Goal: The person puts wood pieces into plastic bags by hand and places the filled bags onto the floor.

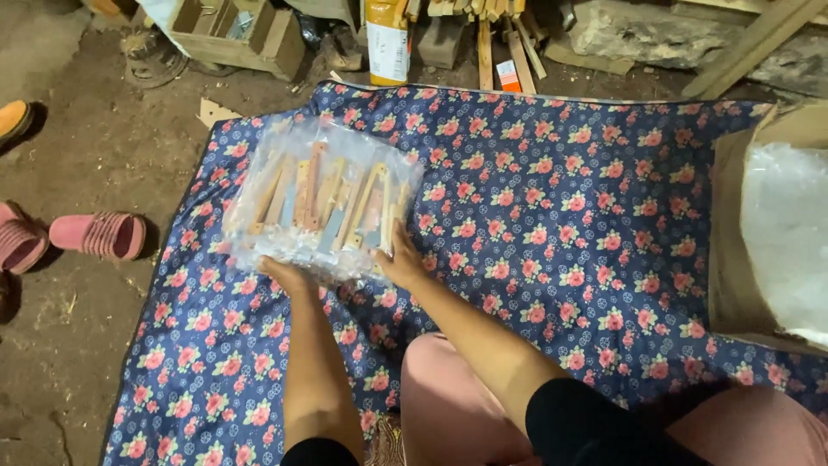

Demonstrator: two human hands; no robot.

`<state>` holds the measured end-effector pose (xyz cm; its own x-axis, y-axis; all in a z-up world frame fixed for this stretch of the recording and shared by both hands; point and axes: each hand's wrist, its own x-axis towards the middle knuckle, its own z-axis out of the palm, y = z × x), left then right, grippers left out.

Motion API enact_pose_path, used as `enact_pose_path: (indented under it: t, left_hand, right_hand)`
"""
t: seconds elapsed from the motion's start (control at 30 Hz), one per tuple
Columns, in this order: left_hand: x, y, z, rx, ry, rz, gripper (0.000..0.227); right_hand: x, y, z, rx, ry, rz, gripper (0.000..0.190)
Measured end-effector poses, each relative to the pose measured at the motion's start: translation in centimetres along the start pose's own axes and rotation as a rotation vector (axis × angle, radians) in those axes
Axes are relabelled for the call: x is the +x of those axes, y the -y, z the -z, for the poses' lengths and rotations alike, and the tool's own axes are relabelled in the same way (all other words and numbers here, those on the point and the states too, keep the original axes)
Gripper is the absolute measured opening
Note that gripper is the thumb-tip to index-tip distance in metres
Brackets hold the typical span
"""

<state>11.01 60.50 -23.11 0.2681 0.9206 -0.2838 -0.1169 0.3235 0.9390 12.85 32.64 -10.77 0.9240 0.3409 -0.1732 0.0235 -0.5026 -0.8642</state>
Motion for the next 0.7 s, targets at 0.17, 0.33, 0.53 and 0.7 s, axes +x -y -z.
enact_pose_path:
  t: [0.17, 0.33, 0.53, 0.7]
  left_hand:
    - [2.2, 1.1, -1.4, 0.060, -0.010, 0.091, 0.092]
    - [2.9, -0.4, -2.7, -0.118, -0.099, 0.237, 0.108]
    - [-7.2, -2.8, 0.4, 0.191, -0.011, 0.004, 0.082]
    - [-22.2, -2.7, 0.8, -0.060, 0.319, -0.061, 0.099]
  right_hand:
    - [5.8, -5.4, -4.7, -0.219, 0.157, -0.008, 0.097]
    - [4.8, -4.9, -4.1, -0.191, 0.131, -0.011, 0.104]
    - [2.1, -4.8, -3.0, -0.121, -0.005, 0.076, 0.100]
    - [-0.6, -4.2, 2.1, -0.040, 0.114, -0.019, 0.109]
